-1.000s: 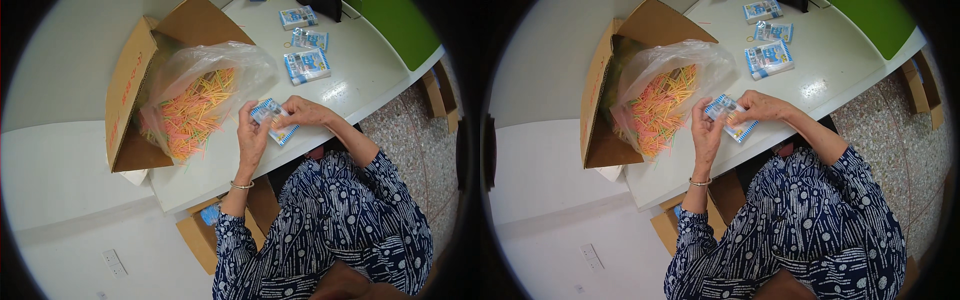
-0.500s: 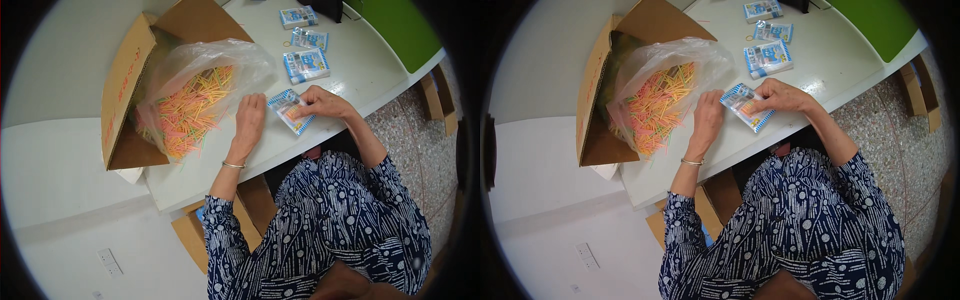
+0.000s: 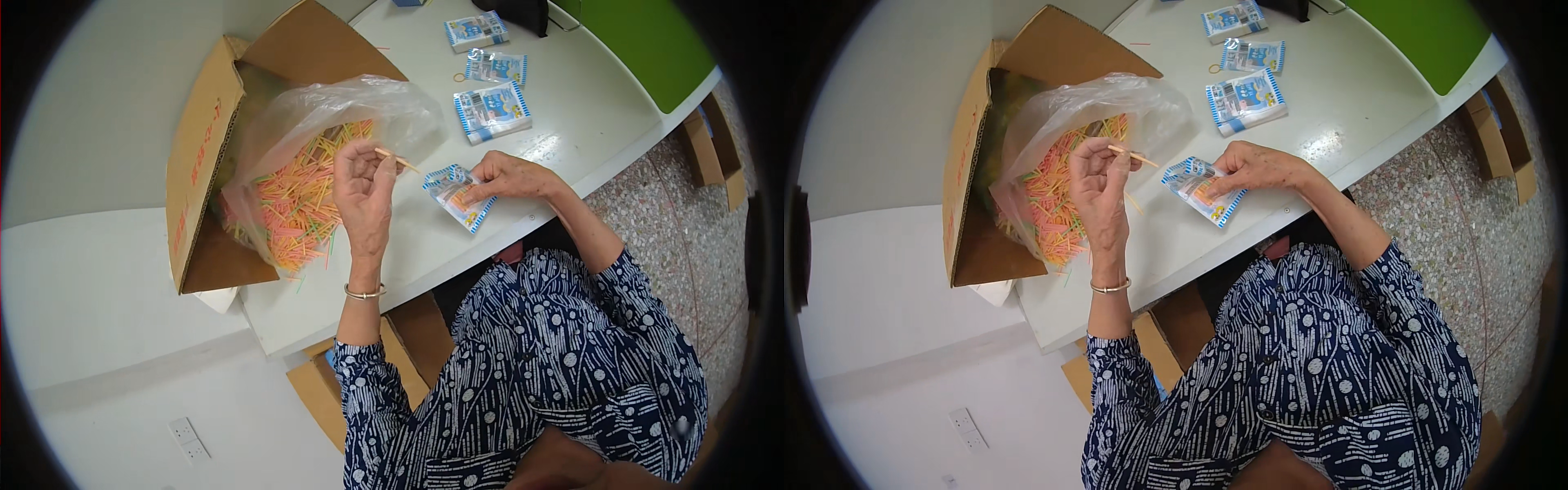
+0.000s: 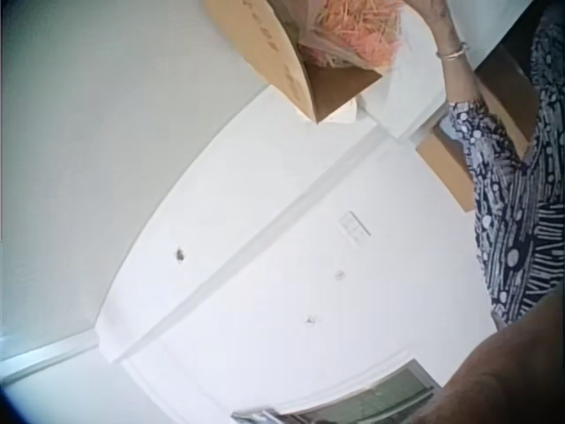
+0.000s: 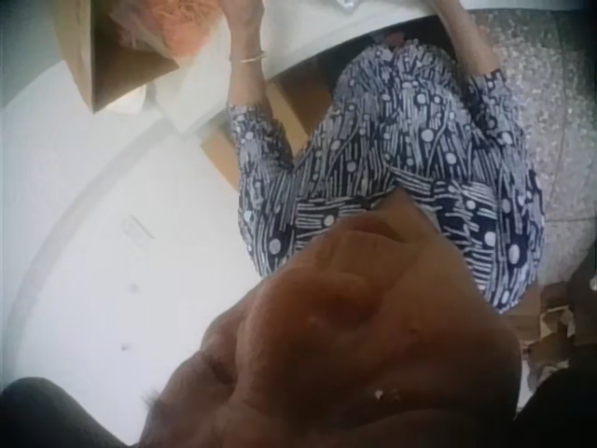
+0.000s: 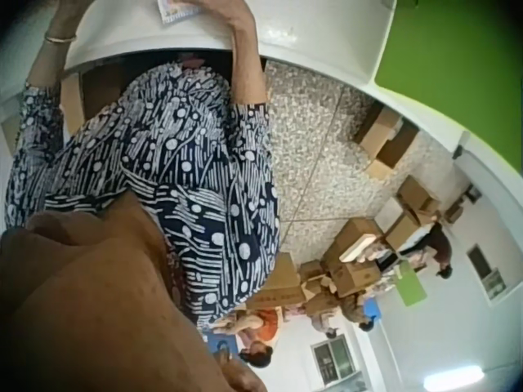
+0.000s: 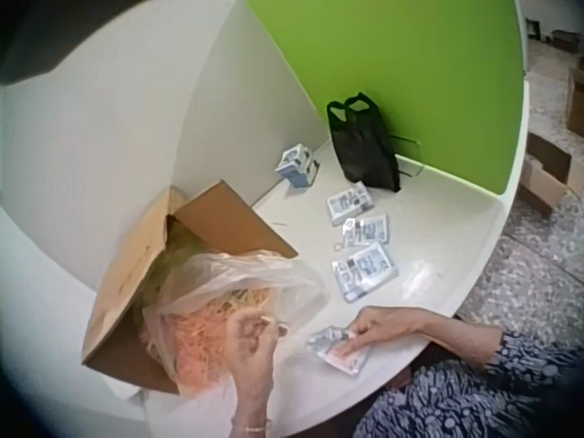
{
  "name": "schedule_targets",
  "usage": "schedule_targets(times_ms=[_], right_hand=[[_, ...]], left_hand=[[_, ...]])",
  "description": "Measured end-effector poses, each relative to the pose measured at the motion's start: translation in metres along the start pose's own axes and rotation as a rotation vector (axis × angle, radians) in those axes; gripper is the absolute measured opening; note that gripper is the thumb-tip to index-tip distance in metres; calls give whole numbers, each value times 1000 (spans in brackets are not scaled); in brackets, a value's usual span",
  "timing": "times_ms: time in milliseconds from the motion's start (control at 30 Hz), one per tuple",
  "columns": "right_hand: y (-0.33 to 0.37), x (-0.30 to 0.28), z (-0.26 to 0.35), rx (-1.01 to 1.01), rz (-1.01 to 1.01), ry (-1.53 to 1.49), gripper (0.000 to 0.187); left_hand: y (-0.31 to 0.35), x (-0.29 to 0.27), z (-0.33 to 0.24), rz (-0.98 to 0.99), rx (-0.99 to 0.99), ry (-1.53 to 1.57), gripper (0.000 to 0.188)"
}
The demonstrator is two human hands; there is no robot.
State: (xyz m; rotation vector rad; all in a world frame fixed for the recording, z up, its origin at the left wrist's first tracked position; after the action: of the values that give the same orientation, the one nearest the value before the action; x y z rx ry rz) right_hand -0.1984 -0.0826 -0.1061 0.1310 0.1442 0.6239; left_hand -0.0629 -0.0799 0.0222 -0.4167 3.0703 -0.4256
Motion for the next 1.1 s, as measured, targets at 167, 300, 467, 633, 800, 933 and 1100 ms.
schedule_targets(times_ms=[167,300,467,633,800,933,1100], right_hand=[[1,9,8,-9,41,-33,33],[4,14,11,-13,70,-81,32],[3,14,2,-13,52,-57,30],[3,14,1,-46,29,-1,26],[4,-27,41,-438,-377,521,27],[8,-93,61,-623,-864,885,37],[-15,-119,26,-450,-881,1055,32]], left_hand=[[16,-1,13,41,-14,-89,17],[31,9,24,177,59,-298,12],[46,23,22,223,302,-490,20],[61,26,57,235,-116,-460,23],[53,1,75,148,-147,-381,23],[42,-13,60,199,278,-719,19],[-31,-66,36,16,640,-1063,28]])
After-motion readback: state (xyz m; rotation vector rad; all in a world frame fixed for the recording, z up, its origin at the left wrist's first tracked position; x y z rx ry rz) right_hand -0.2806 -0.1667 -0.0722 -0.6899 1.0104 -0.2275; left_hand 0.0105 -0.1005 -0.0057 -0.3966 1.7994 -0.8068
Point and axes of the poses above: each hand's wrist, its own y-axis away from the middle knuckle, its own x-axis out of the palm, z = x × y, the point moved 10 cm from there along -y, towards the middle knuckle, and after that the axes turned 14 degrees about -z, right-handed, at the moved point
